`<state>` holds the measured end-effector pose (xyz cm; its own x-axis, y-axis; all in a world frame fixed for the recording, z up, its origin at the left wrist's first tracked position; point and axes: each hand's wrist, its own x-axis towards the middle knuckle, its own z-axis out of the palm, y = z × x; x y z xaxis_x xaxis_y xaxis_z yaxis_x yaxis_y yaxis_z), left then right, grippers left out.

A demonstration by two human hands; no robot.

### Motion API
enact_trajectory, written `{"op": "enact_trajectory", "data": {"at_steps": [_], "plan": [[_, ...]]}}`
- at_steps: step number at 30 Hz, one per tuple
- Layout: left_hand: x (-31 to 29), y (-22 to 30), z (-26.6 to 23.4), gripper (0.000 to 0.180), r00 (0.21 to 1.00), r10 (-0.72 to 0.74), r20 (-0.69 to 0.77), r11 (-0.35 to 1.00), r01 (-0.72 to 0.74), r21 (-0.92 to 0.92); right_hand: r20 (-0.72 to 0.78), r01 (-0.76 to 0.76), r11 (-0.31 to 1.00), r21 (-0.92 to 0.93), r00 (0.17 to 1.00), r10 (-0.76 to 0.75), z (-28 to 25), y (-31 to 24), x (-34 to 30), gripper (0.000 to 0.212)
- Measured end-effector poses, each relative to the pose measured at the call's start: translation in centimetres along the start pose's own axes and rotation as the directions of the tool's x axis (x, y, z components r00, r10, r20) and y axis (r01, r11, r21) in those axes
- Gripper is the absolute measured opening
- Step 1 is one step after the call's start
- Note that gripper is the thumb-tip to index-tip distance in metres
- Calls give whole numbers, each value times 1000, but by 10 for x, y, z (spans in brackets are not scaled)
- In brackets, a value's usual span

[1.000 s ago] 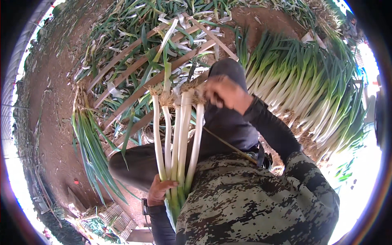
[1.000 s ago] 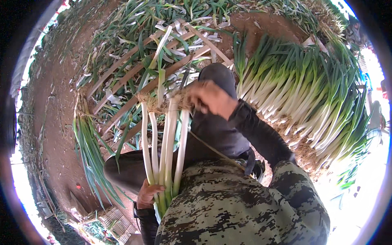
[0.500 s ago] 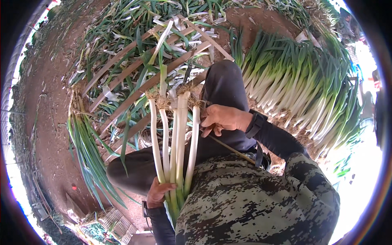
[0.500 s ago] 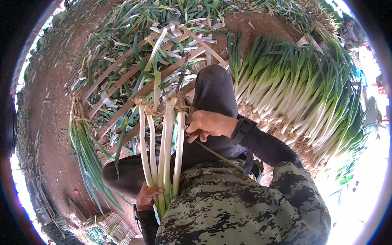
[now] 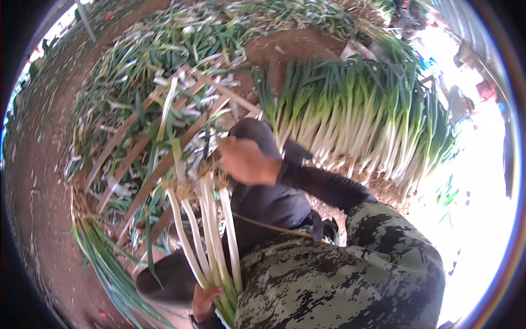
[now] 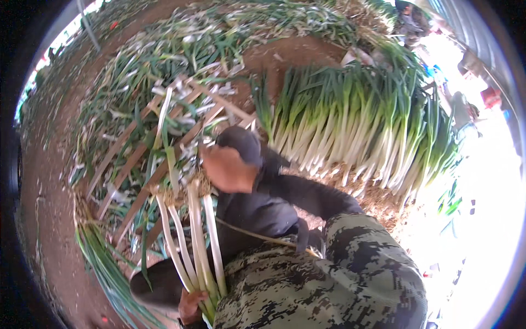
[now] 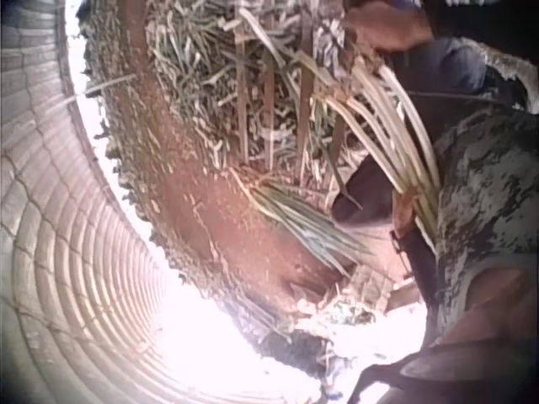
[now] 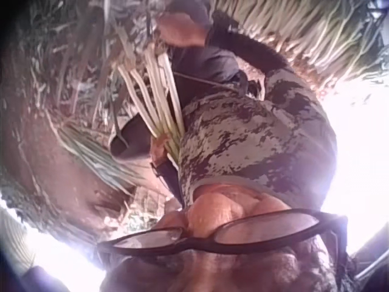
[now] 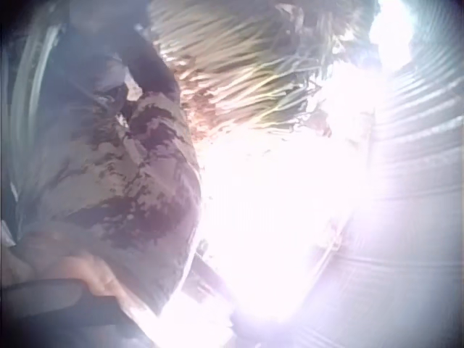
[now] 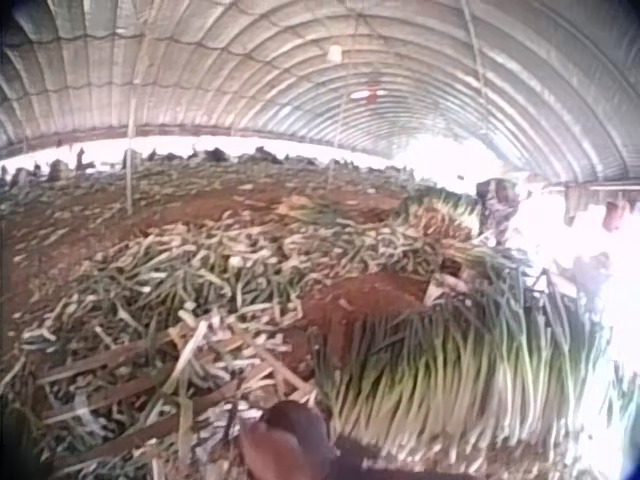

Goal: The person picks up leeks, peels away the outer layers by hand, and trims the green leaves using shears. They repeat this process for several leeks before placing the cleaned bunch onto a large stack.

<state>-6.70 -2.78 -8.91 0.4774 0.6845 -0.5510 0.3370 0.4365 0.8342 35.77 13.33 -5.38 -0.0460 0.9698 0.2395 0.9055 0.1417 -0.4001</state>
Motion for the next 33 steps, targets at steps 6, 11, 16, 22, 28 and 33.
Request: {"op": "enact_trajectory", "data": {"at_steps": [6, 11, 16, 22, 28, 33], "plan": [[3, 2, -5, 27, 969, 246, 34, 839, -230, 492, 94, 668, 724, 173, 720, -687, 3, -85, -100, 59], [12, 50, 7, 26, 973, -175, -148, 958, 203, 203, 130, 817, 567, 107, 553, -823, 43, -102, -84, 59], [54, 44, -54, 28, 984, 132, 118, 905, -168, 390, -183, 918, 383, -108, 360, -915, -12, -120, -29, 38], [153, 169, 30, 29, 958, 286, 5, 899, -271, 344, -170, 869, 393, -301, 357, -919, -24, -95, -9, 31], [200, 222, 78, 30, 922, 383, 65, 851, -379, 363, -65, 846, 401, -352, 405, -912, -74, -62, -16, 36], [216, 236, 95, 30, 916, 391, 91, 836, -395, 381, -17, 774, 350, -528, 403, -915, -104, -51, -30, 36]]}}
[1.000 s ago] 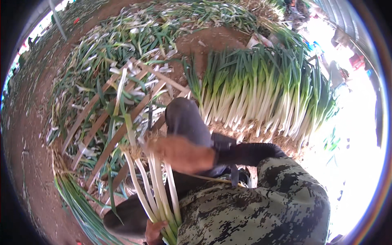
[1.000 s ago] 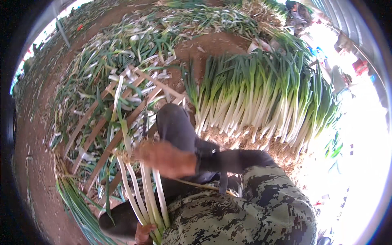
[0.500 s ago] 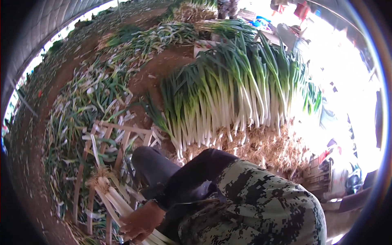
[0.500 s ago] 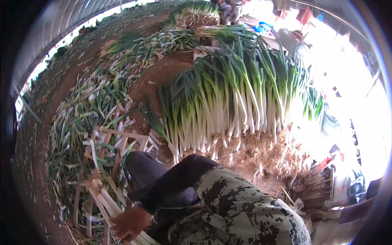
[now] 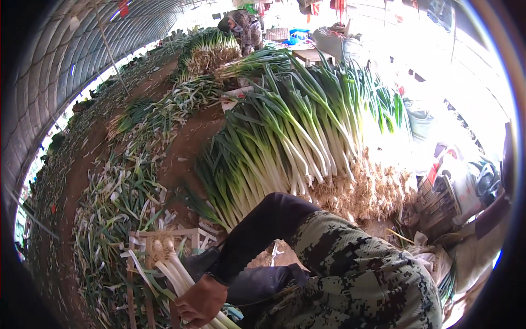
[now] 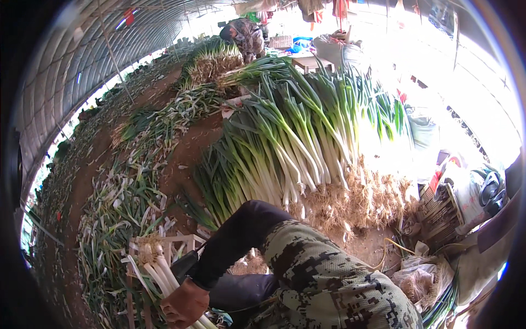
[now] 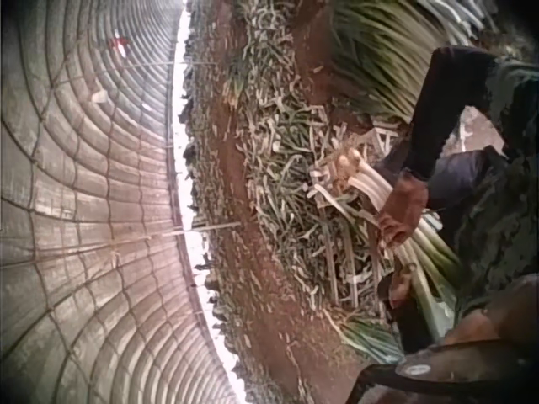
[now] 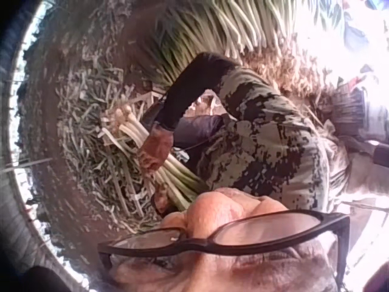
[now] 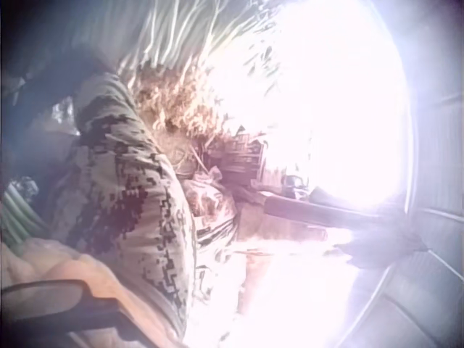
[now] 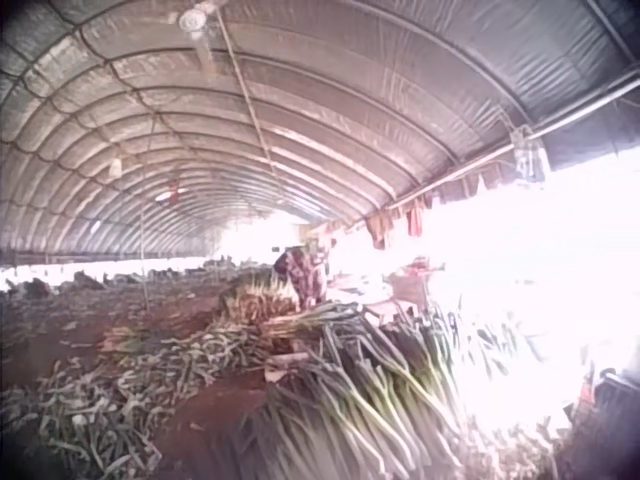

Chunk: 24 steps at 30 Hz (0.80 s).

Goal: The person picks up leeks, peels away the outer layers by hand, and trims the green leaves using shears. They repeat this process for several leeks before placing the cleaned bunch onto a large stack.

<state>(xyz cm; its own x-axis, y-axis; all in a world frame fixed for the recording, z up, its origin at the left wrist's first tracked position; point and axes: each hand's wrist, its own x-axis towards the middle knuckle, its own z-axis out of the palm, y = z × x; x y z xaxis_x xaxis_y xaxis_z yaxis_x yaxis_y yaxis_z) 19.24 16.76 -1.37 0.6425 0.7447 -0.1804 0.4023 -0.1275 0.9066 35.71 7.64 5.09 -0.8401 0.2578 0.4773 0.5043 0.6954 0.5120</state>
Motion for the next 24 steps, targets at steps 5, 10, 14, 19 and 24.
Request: {"op": "enact_trajectory", "data": {"at_steps": [5, 10, 14, 19, 24], "plan": [[18, 6, 10, 31, 999, 9, 31, 1000, -10, 21, 152, -56, 996, 74, 987, 44, -15, -4, -10, 38], [30, 17, 17, 32, 999, 19, 47, 999, -20, 32, 121, -192, 945, -266, 966, 230, -48, 21, -50, 41], [46, 27, 28, 33, 996, 44, 81, 998, -48, 48, 245, -310, 848, -431, 864, 440, -133, 46, -107, 43], [57, 39, 40, 33, 993, 57, 102, 996, -63, 58, 119, -557, 535, -635, 614, 781, -278, 49, -178, 27], [69, 51, 52, 34, 991, 70, 117, 995, -78, 60, -254, -349, -215, -912, 69, 965, -416, -3, -289, 69]]}}
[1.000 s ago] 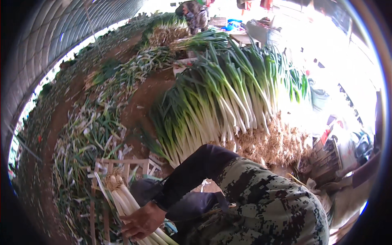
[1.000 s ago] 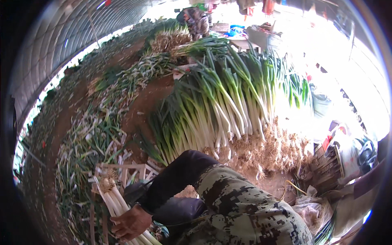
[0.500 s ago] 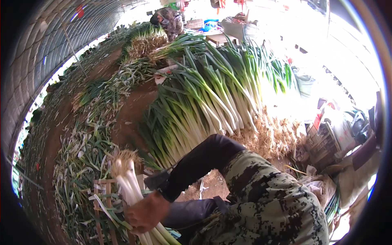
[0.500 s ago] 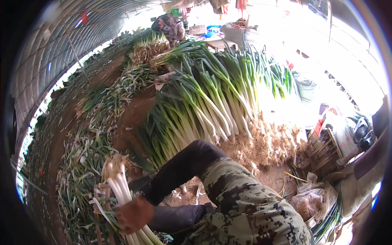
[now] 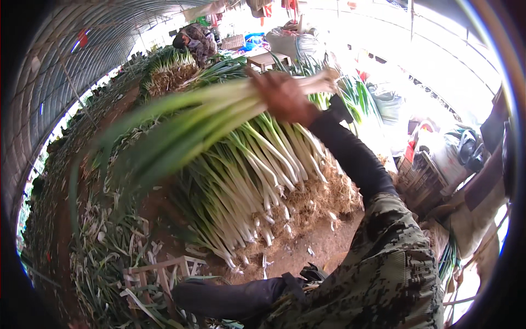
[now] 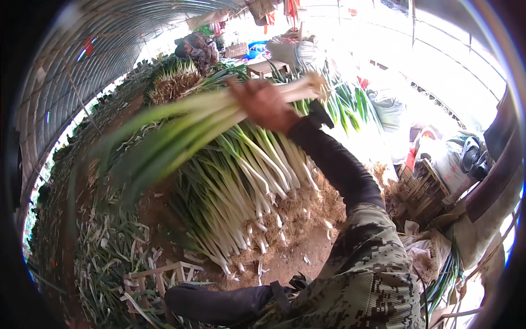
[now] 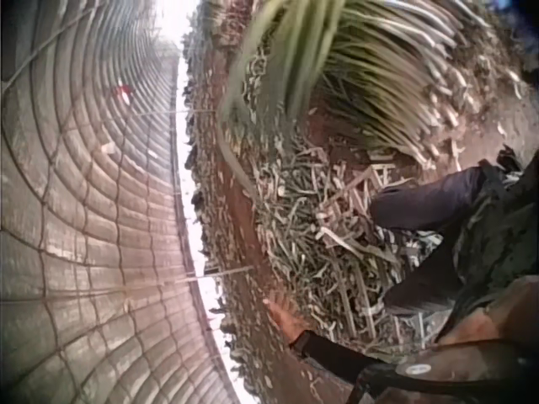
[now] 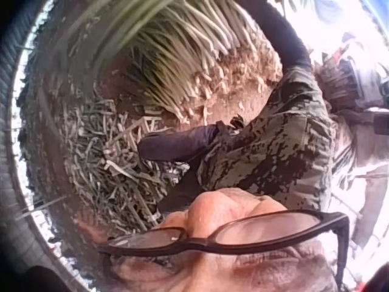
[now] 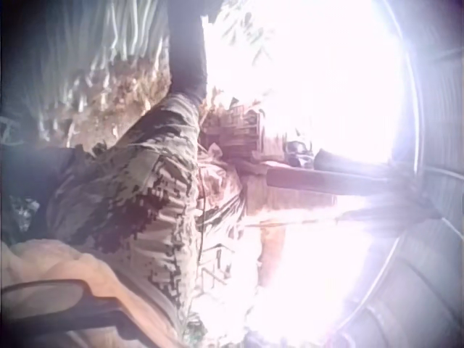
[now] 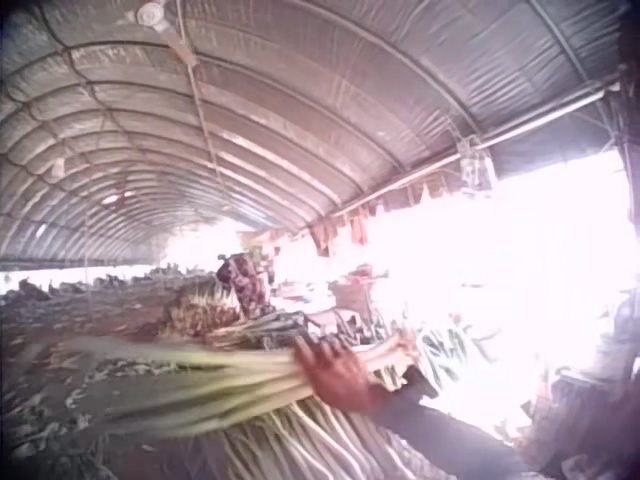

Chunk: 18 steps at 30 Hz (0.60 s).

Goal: The person picks up leeks, peels away the outer layers by hand, and trims the green leaves using shears. They repeat this process for several leeks before placing the cleaned bunch onto a large stack.

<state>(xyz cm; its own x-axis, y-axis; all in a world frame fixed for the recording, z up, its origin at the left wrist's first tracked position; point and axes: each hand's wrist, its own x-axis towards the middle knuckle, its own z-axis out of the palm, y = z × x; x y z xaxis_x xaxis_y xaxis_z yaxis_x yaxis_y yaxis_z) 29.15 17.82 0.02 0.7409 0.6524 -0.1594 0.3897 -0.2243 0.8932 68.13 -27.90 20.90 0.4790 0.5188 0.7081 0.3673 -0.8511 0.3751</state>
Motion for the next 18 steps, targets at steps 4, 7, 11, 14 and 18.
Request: {"op": "enact_trajectory", "data": {"at_steps": [4, 7, 11, 14, 18], "plan": [[8, 2, 1, 35, 1000, -7, -17, 1000, 8, 10, 157, -468, 871, -147, 859, 488, 23, 87, -44, 76], [12, 8, 4, 36, 999, -7, -36, 1000, 8, 27, 228, -678, 702, -219, 663, 713, 55, 149, -101, 71], [21, 21, 5, 37, 998, -14, -69, 997, 19, 71, 205, -800, 554, -231, 517, 831, 120, 204, -216, 62], [16, 28, -3, 37, 987, -47, -151, 995, 60, 83, 337, -838, 480, -259, 387, 858, 177, 198, -268, 59], [16, 34, -19, 38, 972, -66, -228, 987, 97, 131, 381, -892, 410, -187, 319, 868, 198, 169, -313, 49]]}}
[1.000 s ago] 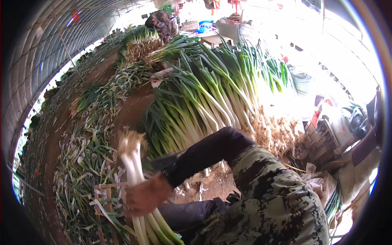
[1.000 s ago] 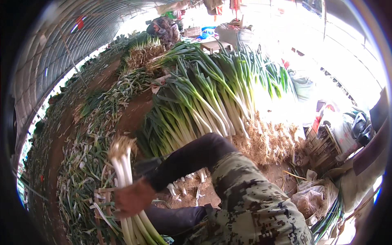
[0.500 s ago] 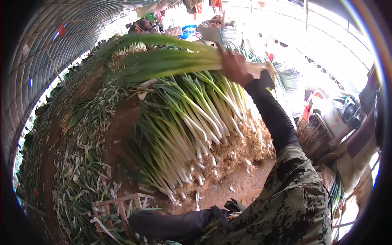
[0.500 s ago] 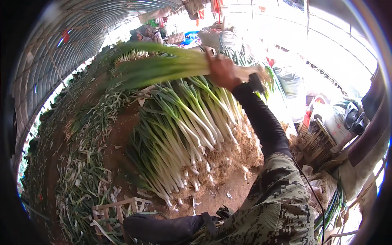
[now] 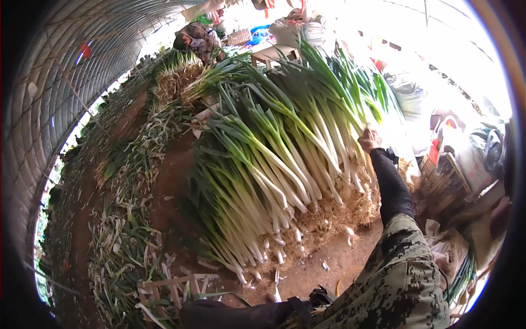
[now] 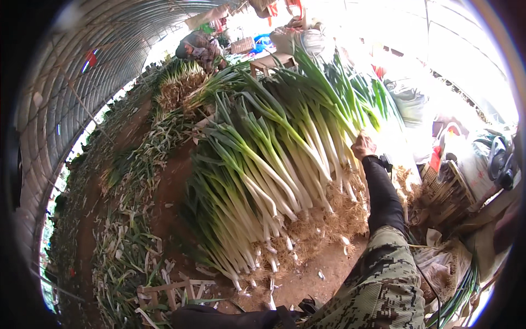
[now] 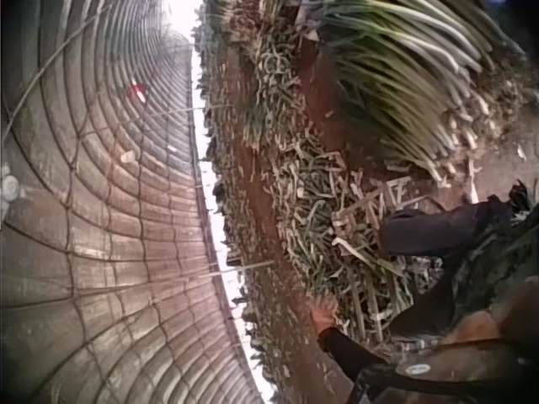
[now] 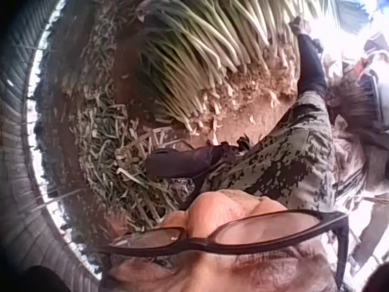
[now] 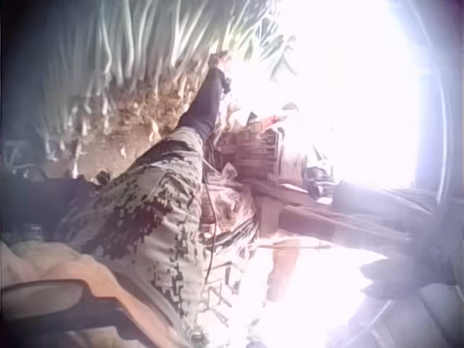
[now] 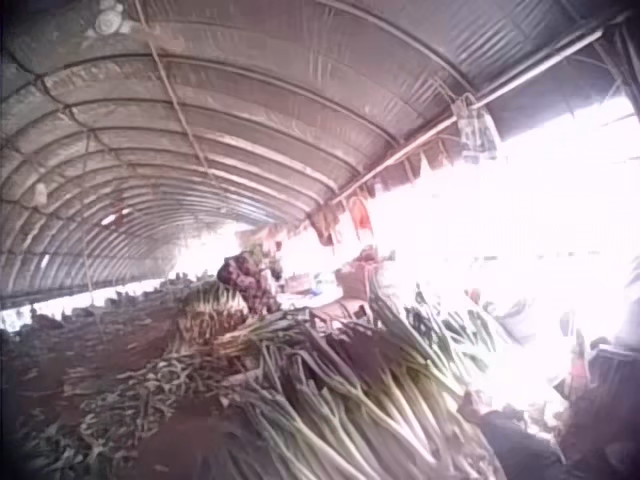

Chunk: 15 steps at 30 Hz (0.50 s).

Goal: The person picks up leeks, peels away the outer layers by hand, and trims the green leaves using shears. They repeat this process for several leeks before placing the cleaned bunch onto a large stack.

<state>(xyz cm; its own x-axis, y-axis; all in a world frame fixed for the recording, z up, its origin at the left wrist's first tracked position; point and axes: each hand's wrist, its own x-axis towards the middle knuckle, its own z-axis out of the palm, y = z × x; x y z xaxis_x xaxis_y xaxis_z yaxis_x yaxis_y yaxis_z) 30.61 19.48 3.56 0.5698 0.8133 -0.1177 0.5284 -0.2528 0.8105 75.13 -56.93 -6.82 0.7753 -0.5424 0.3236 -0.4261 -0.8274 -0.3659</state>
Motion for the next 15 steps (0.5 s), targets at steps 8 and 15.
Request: {"op": "enact_trajectory", "data": {"at_steps": [8, 15], "plan": [[5, -2, -60, 40, 988, -30, -150, 998, 37, 49, 58, -132, 991, -5, 990, 132, -20, -6, 63, 95], [-71, -42, -192, 41, 928, -80, -363, 990, 116, 78, 29, -90, 995, -51, 995, 91, 42, -98, 21, 77]]}}
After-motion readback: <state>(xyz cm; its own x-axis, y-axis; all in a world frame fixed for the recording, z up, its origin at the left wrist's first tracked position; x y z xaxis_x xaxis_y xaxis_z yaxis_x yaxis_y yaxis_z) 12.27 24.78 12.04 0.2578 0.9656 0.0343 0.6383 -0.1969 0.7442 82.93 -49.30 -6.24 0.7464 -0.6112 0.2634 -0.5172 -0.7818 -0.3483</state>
